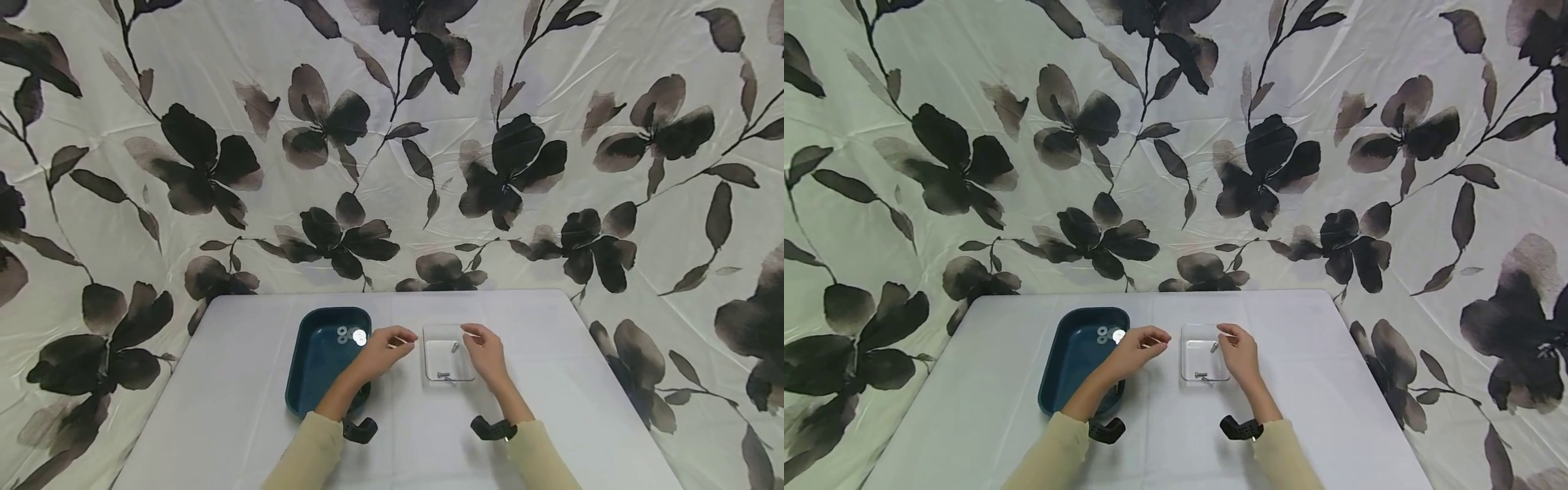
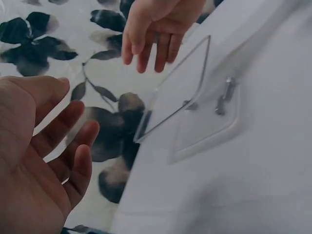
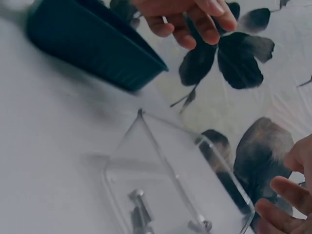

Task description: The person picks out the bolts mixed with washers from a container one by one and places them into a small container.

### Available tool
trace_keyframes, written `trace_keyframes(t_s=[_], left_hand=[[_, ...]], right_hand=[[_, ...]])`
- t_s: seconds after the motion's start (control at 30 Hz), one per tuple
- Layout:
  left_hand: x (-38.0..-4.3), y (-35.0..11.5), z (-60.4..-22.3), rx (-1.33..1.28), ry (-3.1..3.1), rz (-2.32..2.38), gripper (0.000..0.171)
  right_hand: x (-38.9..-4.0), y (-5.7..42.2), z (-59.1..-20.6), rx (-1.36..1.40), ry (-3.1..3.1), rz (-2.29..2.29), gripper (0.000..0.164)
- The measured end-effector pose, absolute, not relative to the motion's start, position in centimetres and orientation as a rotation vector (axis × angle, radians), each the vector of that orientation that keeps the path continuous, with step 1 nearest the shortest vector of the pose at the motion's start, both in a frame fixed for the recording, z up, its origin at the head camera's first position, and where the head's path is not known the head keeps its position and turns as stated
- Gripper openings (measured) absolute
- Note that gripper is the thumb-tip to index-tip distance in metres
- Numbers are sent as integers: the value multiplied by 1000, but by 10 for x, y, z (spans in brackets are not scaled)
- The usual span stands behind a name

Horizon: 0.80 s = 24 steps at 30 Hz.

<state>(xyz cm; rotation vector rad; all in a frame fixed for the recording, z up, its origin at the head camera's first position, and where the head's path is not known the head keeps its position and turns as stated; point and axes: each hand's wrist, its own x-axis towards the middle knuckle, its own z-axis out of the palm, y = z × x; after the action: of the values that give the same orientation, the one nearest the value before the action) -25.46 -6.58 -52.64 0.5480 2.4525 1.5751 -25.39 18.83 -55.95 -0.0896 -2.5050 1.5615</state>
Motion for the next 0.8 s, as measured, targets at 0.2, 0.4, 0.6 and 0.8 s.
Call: trace_keyframes(t_s=[0.2,0.4,0.6,0.8], left_hand=[[-255,-92,-509,604,2468,1593,17],[-259,-125,-507,582,2503,1631,16],[-265,-154,-512,549,2600,1643,16],[-270,-174,-520,515,2616,1627,22]], right_hand=[[-253,175,-545,-20,-2507,1596,23],[-251,149,-537,37,-2479,1740,23],[-249,120,-532,161,-2434,1838,24],[-245,98,-528,242,-2438,1911,24]])
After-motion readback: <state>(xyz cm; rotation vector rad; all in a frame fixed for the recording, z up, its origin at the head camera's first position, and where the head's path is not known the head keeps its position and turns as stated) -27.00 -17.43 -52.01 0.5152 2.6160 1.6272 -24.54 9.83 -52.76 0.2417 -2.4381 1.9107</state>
